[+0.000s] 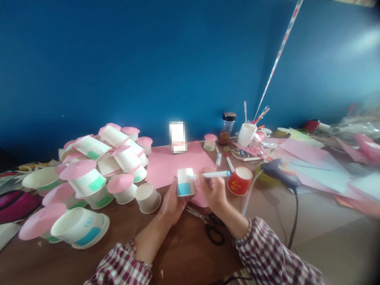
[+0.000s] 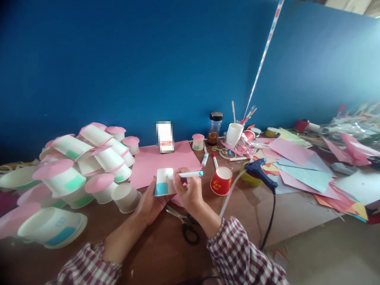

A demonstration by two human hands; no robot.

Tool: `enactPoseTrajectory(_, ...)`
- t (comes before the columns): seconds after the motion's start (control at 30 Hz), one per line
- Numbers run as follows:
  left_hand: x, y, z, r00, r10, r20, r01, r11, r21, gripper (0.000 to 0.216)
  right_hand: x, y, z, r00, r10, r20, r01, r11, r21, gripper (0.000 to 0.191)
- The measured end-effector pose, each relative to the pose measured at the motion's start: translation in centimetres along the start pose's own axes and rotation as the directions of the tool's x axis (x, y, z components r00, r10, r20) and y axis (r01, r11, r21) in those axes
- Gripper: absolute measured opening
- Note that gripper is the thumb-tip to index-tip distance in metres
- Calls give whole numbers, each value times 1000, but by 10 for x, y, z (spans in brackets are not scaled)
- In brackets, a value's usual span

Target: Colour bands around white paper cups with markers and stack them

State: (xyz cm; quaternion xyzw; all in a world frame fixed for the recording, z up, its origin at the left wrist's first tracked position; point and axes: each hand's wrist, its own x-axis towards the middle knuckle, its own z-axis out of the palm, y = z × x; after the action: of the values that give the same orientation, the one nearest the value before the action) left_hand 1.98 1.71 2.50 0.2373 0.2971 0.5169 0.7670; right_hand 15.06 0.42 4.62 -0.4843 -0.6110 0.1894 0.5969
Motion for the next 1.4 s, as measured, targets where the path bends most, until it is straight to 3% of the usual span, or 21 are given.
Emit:
enactPoseTrajectory(0.67,-4,3,5,1000,-1,-30,2,1000,8,40,3,3,0,994,59,-93,-54,997,52,9)
enactPoseTrajectory(0.97,-4,3,6,1000,-1,-15,2,999,34,39,2,0,0,997,68,-28,-64,990,122,14)
enactPoseTrajectory(1.4,-3,3,4,999,8,-39,-8,1000,-2,39,0,3,0,997,74,1,-74,995,71,11)
